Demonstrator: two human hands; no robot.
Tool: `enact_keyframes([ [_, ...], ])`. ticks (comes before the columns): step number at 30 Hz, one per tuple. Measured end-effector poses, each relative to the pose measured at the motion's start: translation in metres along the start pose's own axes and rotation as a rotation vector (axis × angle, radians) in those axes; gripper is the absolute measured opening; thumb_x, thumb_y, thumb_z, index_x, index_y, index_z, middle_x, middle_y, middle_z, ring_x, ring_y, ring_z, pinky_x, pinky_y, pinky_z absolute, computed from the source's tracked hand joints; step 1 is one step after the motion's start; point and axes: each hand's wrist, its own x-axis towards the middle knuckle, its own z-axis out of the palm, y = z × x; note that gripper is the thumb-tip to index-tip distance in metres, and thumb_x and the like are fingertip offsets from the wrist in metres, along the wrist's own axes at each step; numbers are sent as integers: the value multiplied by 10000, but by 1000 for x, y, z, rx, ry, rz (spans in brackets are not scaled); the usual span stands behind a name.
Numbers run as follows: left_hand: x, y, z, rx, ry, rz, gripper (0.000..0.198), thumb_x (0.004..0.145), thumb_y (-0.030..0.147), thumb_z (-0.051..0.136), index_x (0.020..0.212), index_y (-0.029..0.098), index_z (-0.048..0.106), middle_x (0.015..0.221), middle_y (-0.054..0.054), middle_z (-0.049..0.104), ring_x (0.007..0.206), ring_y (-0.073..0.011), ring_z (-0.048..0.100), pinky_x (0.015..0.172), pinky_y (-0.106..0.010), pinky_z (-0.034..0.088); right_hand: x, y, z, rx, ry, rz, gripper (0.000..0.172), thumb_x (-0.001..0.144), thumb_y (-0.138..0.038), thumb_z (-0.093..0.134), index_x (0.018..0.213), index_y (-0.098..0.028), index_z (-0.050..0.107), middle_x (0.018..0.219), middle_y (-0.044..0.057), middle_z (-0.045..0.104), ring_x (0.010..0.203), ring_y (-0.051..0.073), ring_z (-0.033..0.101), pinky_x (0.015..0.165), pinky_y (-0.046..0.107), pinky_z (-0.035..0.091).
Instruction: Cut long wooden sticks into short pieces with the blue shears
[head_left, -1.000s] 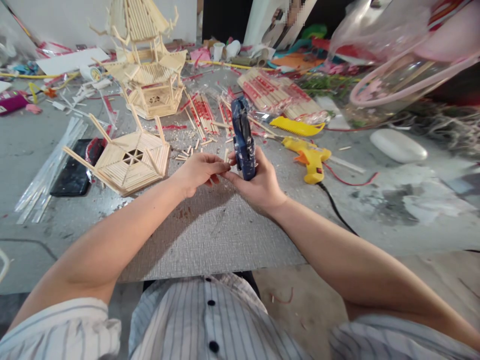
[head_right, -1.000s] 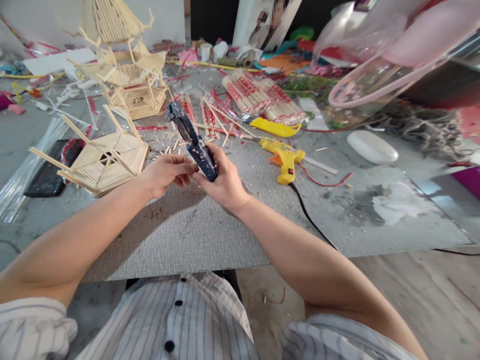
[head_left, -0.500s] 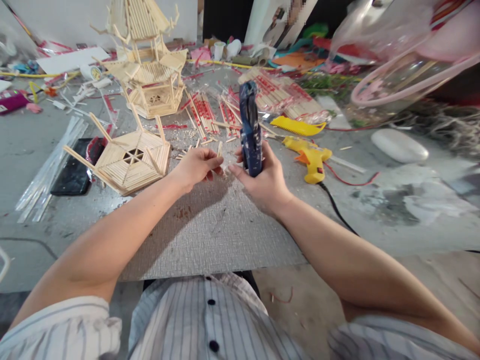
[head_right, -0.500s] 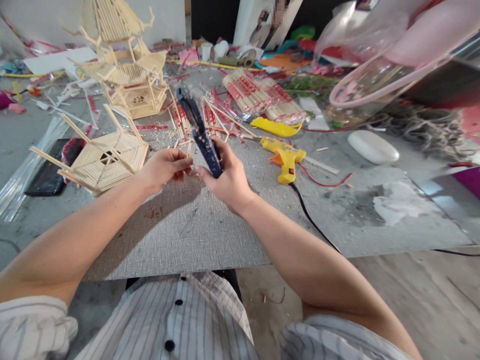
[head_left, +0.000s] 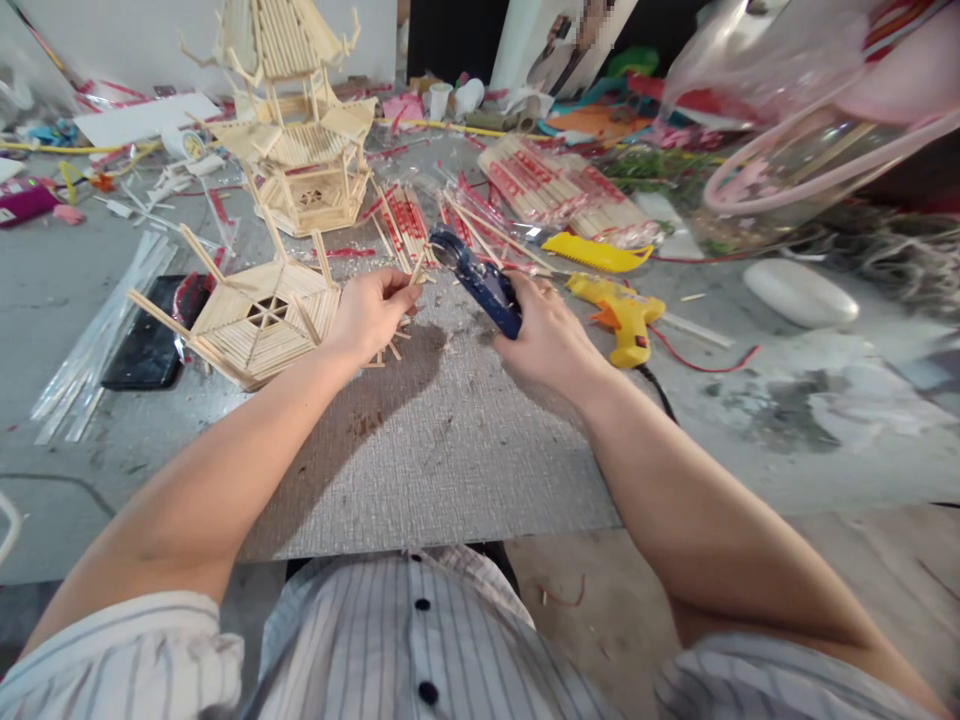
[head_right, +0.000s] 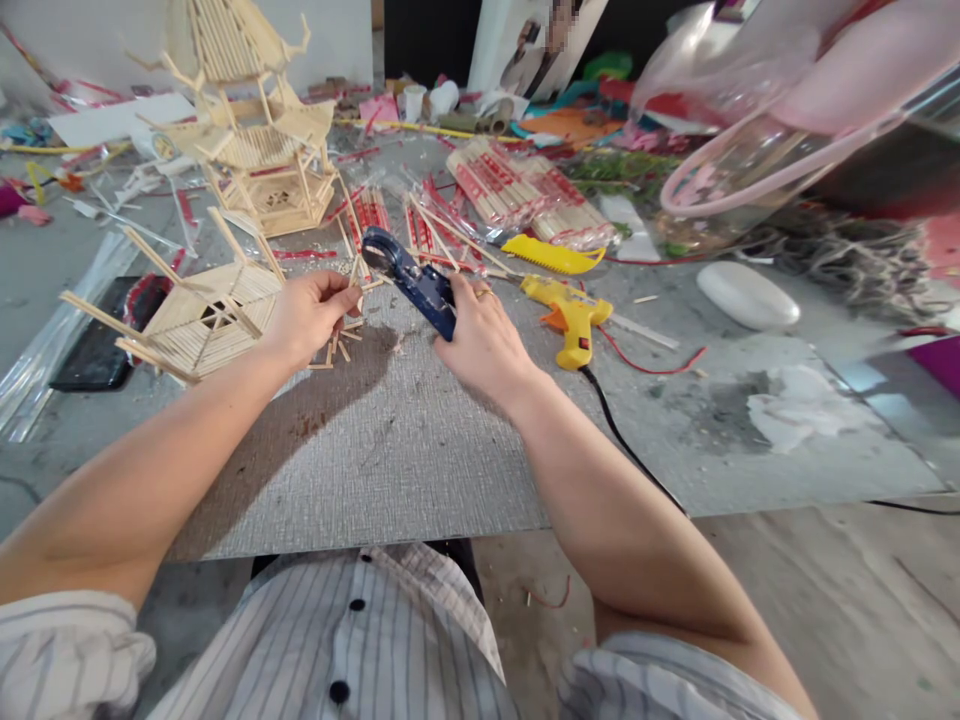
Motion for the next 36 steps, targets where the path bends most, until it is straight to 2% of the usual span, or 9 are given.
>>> enact_keyframes([
  [6, -3, 4, -1, -4, -63, 65, 159, 757, 211, 548, 607, 160, 537, 560, 26, 540, 495, -51, 419, 503, -194, 316, -2, -11, -3, -32, -108, -42, 694, 616, -188, 549, 1290, -133, 393, 1122, 172, 542, 1045, 338, 507, 857, 507, 417],
  [12, -3, 5, -1, -18, -69, 74, 125, 732, 209, 565, 618, 156, 558, 570, 21, 545, 502, -54, 420, 494, -198, 311, -4, -12, -3, -50, -84, -83, 657, 641, -217, 540, 1281, -179, 396, 1070, 146, 574, 950, 319, 536, 805, 505, 434],
  [17, 0, -1, 0, -32, -46, 76, 100, 684, 122, 549, 588, 150, 551, 552, 29, 542, 500, -51, 431, 505, -193, 323, -4, -12, -5, -90, -30, -110, 637, 636, -225, 572, 1255, -201, 425, 1127, 139, 555, 979, 328, 531, 835, 520, 421],
  [22, 2, -2, -2, -35, -51, 90, 101, 673, 107, 560, 585, 152, 541, 551, 33, 537, 495, -48, 422, 502, -190, 315, -3, -12, -7, -114, -11, -116, 631, 643, -214, 574, 1257, -189, 429, 1153, 148, 554, 1019, 342, 523, 859, 528, 411],
  [29, 1, 0, -5, -35, -117, 170, 110, 726, 165, 558, 617, 156, 549, 547, 44, 511, 503, -46, 419, 523, -187, 322, -3, -11, -10, -82, 9, -124, 651, 659, -246, 592, 1280, -202, 403, 1219, 150, 523, 1111, 366, 478, 899, 548, 383],
  [36, 4, -7, -6, -98, -179, 176, 170, 761, 181, 539, 593, 154, 539, 525, 31, 502, 455, -40, 415, 484, -191, 323, -3, -12, -13, -105, -5, -118, 665, 638, -212, 589, 1278, -185, 410, 1216, 163, 517, 1111, 364, 477, 906, 536, 384],
])
